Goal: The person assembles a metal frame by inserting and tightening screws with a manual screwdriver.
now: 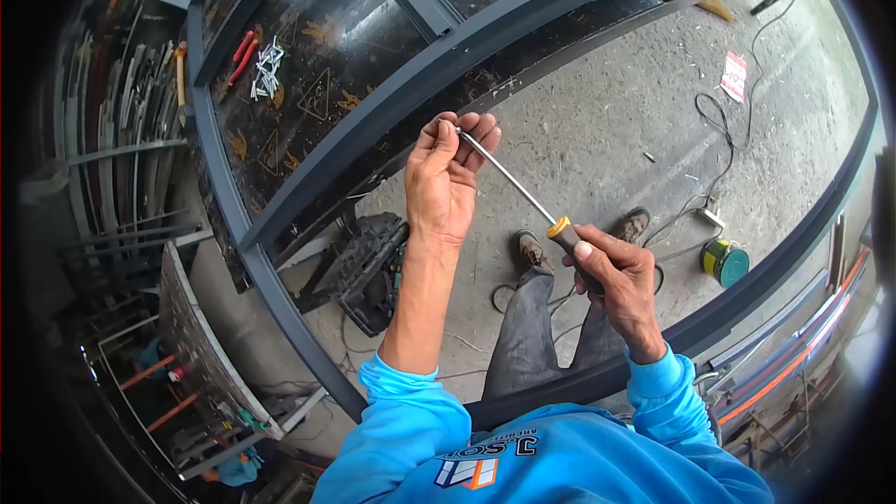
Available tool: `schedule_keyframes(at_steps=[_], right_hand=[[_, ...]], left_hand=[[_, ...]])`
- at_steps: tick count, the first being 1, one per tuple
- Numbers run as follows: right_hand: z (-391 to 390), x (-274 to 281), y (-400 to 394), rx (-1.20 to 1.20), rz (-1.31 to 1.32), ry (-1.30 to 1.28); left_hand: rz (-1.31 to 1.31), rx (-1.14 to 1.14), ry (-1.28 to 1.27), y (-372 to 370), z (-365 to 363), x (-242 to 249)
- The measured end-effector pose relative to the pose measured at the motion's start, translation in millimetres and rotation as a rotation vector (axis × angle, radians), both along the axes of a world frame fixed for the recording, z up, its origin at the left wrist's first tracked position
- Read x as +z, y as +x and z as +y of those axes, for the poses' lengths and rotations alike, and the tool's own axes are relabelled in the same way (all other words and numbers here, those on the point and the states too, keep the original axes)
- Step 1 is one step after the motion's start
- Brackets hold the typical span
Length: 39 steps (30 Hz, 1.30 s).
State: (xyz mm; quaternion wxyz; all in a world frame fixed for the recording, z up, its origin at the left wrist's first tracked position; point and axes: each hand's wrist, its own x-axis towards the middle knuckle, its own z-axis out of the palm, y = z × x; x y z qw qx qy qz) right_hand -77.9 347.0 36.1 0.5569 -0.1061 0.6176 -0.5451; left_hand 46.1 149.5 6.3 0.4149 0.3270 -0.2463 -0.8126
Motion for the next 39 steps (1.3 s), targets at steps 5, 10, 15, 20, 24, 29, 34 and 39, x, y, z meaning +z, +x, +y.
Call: schedule_keyframes(at_steps=[5,10,15,20,24,29,34,39], right_hand=[[18,0,23,-0.127,0.061,-0.037],[31,8,16,-0.176,-0.368,-0.005],[44,-6,9,-0.231,-0.628,-0.045],[43,-17,33,-0.161,0.920,-0.172],[42,-15,35,-0.218,0.815,-0.197],[37,-13,27,-0.272,0.793,-0.298],[30,-9,19,-0.312,0.855,-0.374],[20,-5,19,-0.336,0.888,-0.428]], left_hand=[[-0.055,-0.109,-0.008,4,4,5],[-0.105,-0.234,-0.010,0,8,2],[-0.077,-0.323,-0.002,-8,16,-10],[-0.137,-0.367,-0.030,-15,23,-4],[-0.098,-0.374,-0.008,-16,25,4],[0.047,-0.389,0.050,-24,16,28],[0.135,-0.410,0.063,-31,14,55],[0.220,-0.413,0.053,-31,11,68]])
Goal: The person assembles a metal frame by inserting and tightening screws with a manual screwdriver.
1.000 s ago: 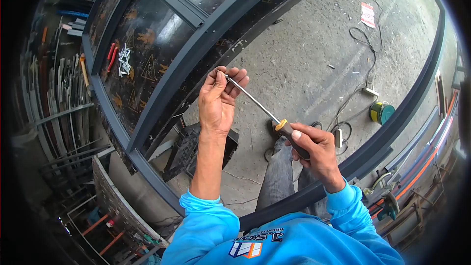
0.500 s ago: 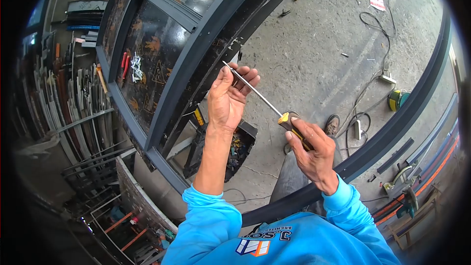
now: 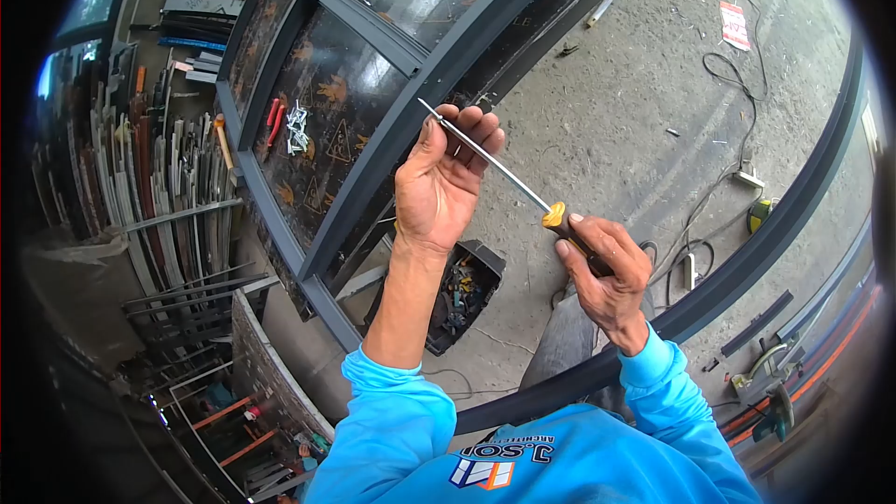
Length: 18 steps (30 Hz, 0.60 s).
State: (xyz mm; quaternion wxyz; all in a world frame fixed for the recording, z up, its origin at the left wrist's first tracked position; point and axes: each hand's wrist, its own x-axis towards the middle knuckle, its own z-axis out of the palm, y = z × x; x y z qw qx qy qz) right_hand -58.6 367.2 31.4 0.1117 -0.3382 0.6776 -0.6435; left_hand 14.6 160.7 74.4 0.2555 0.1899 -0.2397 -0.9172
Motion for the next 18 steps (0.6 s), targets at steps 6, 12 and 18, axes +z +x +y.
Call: schedule_keyframes(at_steps=[6,12,18], right_hand=[[-8,2,-3,0.014,0.040,-0.002],[-5,-18,-14,-0.005,0.053,0.076],[-9,-40,-22,-0.034,0.031,0.168]], left_hand=[[-0.552,0.120,-0.528,17,-48,-9],[-1.219,0.407,-1.758,-6,-235,2],[-0.867,0.141,-2.012,-64,-252,-74]])
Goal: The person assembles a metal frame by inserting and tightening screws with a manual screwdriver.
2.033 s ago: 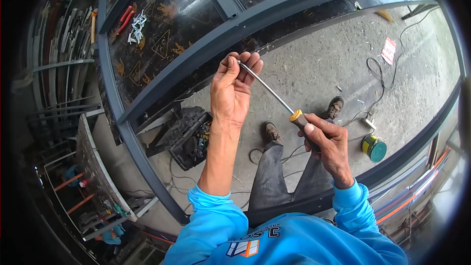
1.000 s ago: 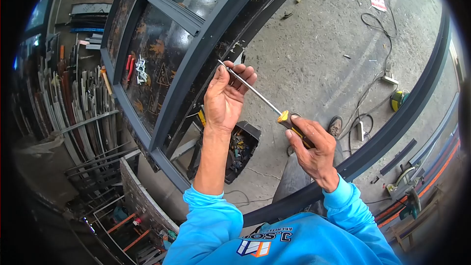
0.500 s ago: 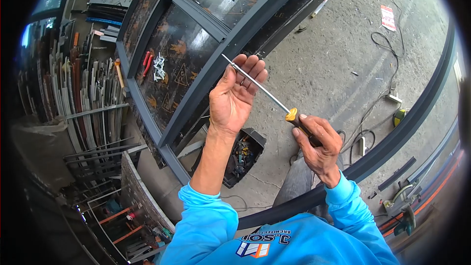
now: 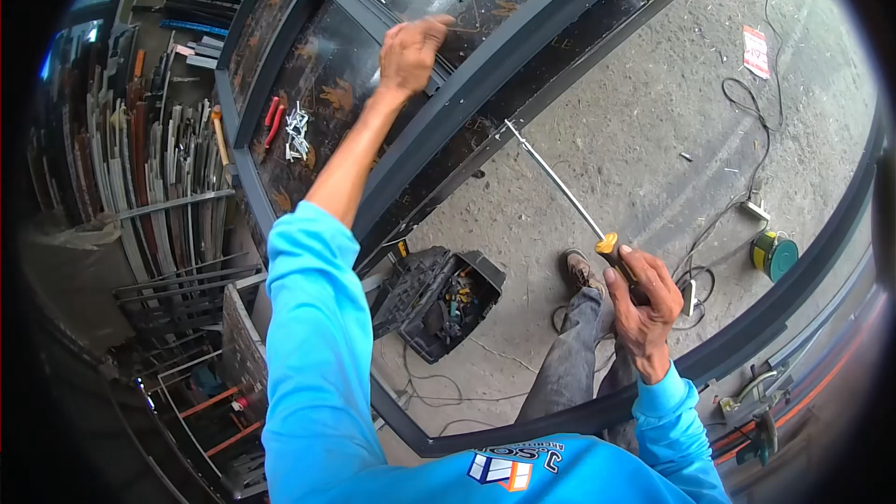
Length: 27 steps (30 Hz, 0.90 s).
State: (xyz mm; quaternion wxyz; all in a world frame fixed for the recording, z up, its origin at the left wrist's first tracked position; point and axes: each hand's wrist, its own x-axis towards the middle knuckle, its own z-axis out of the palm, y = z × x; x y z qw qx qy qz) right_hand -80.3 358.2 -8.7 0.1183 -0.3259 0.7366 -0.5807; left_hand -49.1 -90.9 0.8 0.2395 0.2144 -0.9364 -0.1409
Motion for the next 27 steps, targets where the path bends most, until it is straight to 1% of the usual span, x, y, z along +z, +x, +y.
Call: schedule_keyframes(at_steps=[1,2,3,4,5,8,10,11,13,15,17,18,19,20,21,22,24,25,26,27], right_hand=[[1,-5,2,-0.004,0.008,0.017],[0,-9,3,0.008,-0.037,0.049],[-4,-11,7,0.020,-0.067,0.080],[-10,-12,10,0.020,-0.128,0.120],[-16,-13,12,0.021,-0.172,0.143],[-29,-15,17,0.071,-0.186,0.117],[-36,-21,14,0.119,-0.176,0.083],[-36,-24,15,0.121,-0.178,0.081],[-39,-28,11,0.084,-0.202,0.104],[-39,-28,11,0.081,-0.196,0.115],[-37,-27,10,0.026,-0.192,0.118],[-37,-28,9,0.025,-0.163,0.101],[-38,-27,7,0.035,-0.139,0.103],[-35,-25,6,0.021,-0.132,0.131],[-35,-25,5,0.009,-0.128,0.151],[-33,-29,5,0.003,-0.147,0.115],[-36,-30,1,-0.008,-0.128,0.113],[-32,-25,2,0.003,-0.116,0.126],[-33,-20,4,-0.009,-0.205,0.143],[-37,-22,4,-0.009,-0.198,0.131]], left_hand=[[-0.062,-0.083,-0.034,-3,4,-17],[-0.153,-0.138,-0.052,-5,-4,-22],[-0.261,-0.187,-0.056,-1,-4,-15],[-0.304,-0.298,-0.345,-1,-13,-22],[-0.354,-0.143,-0.067,-4,-3,-13],[-0.325,-0.162,-0.038,-6,-9,-14],[-0.378,-0.096,0.077,-3,-6,-13],[-0.380,-0.094,0.075,0,-5,-15],[-0.143,-0.068,-0.227,0,-3,-21],[-0.078,-0.023,-0.200,4,-3,-27],[0.125,0.220,-0.217,12,6,-38],[0.138,0.372,-0.267,16,17,-43],[0.251,0.578,-0.081,12,38,-45],[0.114,0.707,0.389,23,41,-35],[-0.029,0.805,0.858,34,45,-12],[-0.016,0.803,0.857,49,49,-12],[-0.317,0.292,0.814,72,63,-13],[-0.335,0.298,0.829,75,71,-11],[-0.305,0.372,0.802,72,77,-8],[-0.259,0.438,0.760,64,77,-1]])
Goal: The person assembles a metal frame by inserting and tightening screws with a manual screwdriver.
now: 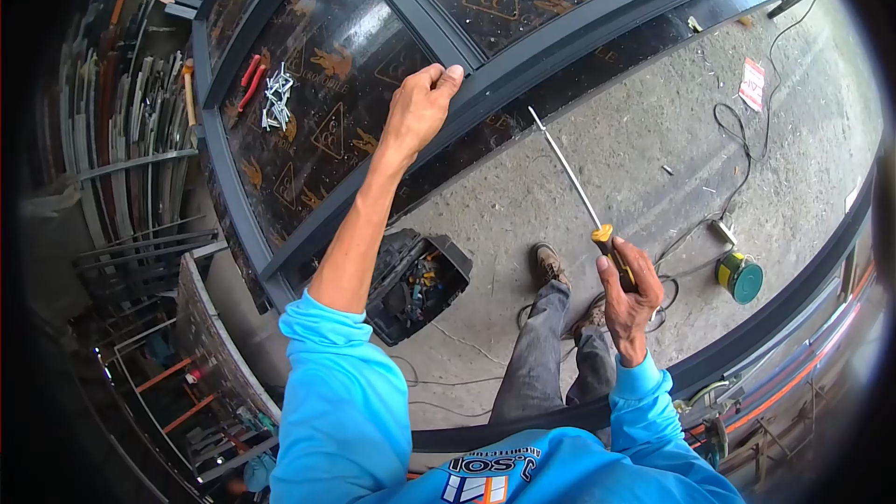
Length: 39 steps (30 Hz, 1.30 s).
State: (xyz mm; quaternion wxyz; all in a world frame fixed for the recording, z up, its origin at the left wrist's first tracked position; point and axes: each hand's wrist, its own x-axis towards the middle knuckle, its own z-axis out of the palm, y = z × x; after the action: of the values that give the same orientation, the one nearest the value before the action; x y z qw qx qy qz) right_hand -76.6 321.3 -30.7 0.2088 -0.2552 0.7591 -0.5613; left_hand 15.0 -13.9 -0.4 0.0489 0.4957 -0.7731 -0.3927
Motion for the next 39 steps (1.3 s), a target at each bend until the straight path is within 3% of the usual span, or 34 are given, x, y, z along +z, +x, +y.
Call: schedule_keyframes(at_steps=[6,8,12,14,16,19,22,25,33,39], right_hand=[[1,7,2,0.028,0.050,-0.066],[5,11,5,0.040,0.034,-0.043],[4,7,13,0.023,0.029,-0.095],[6,3,12,0.072,0.019,-0.096],[11,4,7,0.070,0.011,-0.108],[23,8,-5,0.079,0.104,-0.115],[27,21,-25,0.071,0.038,-0.089],[35,23,-48,0.077,0.015,-0.104],[42,35,-139,0.103,0.103,0.040],[19,25,-131,0.022,0.032,0.022]], left_hand=[[0.057,0.095,-0.059,-13,-1,3],[0.143,0.180,0.165,-12,-1,5],[-0.002,0.077,0.067,-13,-9,9],[0.104,0.054,0.061,-9,2,5],[0.045,0.058,-0.001,-7,5,-1],[0.159,0.104,0.183,-5,10,-5],[0.156,0.142,0.252,-12,22,9],[0.051,0.043,0.116,2,23,1],[-0.026,0.066,0.168,6,37,7],[0.022,0.018,0.092,7,37,1]])
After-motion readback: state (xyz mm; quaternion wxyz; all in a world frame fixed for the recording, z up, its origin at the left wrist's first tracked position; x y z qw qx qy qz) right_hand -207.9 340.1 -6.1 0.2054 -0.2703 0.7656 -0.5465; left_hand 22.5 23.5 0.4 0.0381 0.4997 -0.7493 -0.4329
